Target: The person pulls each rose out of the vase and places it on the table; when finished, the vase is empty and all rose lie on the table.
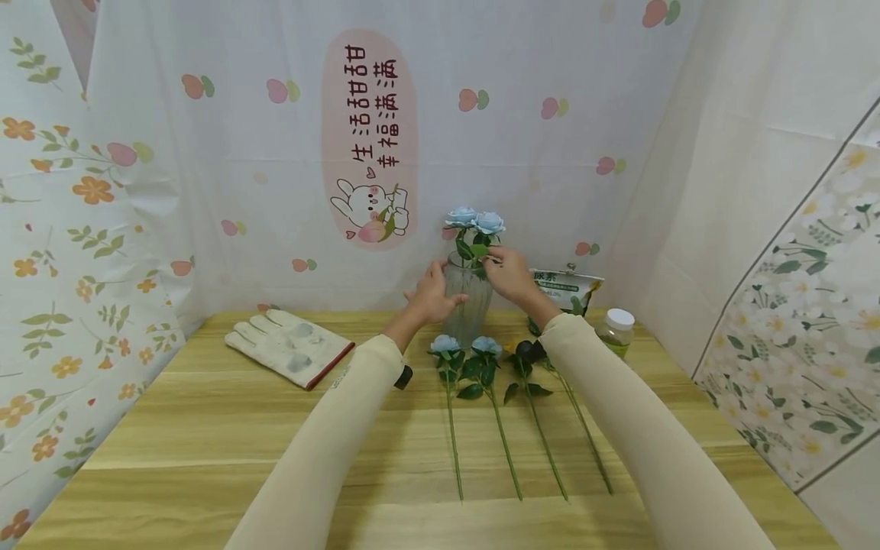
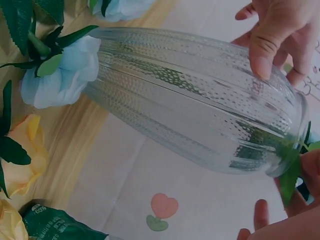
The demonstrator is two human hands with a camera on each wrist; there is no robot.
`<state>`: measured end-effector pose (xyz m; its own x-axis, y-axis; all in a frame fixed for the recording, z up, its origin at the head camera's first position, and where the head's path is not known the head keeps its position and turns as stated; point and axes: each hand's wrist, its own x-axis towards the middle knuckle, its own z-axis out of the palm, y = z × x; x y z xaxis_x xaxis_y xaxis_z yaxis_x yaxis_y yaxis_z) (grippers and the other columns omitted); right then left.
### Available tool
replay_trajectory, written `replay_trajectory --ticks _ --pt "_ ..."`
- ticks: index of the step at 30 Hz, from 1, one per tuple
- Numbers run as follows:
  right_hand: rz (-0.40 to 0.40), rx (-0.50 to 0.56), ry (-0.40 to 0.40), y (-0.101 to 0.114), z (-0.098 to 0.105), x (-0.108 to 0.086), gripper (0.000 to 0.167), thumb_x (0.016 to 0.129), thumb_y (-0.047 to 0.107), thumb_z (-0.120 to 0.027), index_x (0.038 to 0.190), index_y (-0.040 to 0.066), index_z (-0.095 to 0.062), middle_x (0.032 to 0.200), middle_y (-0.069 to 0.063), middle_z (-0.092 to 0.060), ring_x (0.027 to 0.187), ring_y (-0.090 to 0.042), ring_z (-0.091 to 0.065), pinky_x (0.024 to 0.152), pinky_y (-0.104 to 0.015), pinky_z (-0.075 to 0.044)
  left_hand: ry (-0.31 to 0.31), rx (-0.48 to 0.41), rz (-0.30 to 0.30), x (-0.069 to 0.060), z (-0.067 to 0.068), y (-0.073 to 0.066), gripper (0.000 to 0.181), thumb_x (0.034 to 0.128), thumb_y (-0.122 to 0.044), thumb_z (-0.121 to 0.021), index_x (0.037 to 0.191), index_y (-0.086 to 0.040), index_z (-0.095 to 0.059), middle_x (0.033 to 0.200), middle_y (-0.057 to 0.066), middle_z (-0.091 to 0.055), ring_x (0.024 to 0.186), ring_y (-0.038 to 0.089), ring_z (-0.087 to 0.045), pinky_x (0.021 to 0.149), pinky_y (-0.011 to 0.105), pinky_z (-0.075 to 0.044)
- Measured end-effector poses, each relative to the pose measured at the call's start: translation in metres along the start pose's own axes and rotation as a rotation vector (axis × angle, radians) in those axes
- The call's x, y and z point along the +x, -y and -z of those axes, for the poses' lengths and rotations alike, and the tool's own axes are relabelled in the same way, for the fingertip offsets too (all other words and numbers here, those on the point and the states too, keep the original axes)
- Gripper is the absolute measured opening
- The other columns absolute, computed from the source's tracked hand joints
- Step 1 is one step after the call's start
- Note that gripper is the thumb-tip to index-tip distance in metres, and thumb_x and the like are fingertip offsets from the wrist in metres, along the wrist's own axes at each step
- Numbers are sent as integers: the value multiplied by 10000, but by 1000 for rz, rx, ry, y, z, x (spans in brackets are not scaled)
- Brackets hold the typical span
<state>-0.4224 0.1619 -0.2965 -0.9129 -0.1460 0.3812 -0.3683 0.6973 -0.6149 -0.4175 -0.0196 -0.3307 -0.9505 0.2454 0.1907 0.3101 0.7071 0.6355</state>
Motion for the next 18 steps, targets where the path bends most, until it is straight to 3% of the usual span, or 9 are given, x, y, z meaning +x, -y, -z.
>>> replay_trajectory --ticks 1,5,12,18 --pt "2 -7 -1 0 0 0 349 1046 240 -447 1308 116 -643 1367 -112 -581 1222 -352 -530 1047 -697 -202 -4 4 0 1 0 0 770 963 -421 -628 1495 -128 -155 1568 126 -289 1423 359 -324 1077 735 -74" --pt "19 -18 2 3 -2 -1 331 1027 238 -473 1247 105 -681 1279 -112 -637 1103 -340 -578 986 -634 -301 -9 13 4 2 -1 0 781 961 -417 -633 1503 -124 -152 1573 119 -284 1415 355 -332 1076 721 -109" --pt "50 -18 83 5 -9 2 376 1047 287 -452 1296 99 -663 1277 -106 -638 1233 -333 -540 1051 -751 -60 -4 12 24 2 -1 -1 789 960 -407 -638 1512 -116 -154 1584 121 -264 1430 348 -313 1079 725 -98" --pt "49 -10 78 7 -10 3 382 1047 288 -466 1307 79 -653 1307 -117 -630 1282 -338 -513 1034 -781 4 -5 18 13 3 -1 -1 787 964 -404 -635 1512 -112 -152 1581 129 -267 1437 342 -301 1075 734 -96"
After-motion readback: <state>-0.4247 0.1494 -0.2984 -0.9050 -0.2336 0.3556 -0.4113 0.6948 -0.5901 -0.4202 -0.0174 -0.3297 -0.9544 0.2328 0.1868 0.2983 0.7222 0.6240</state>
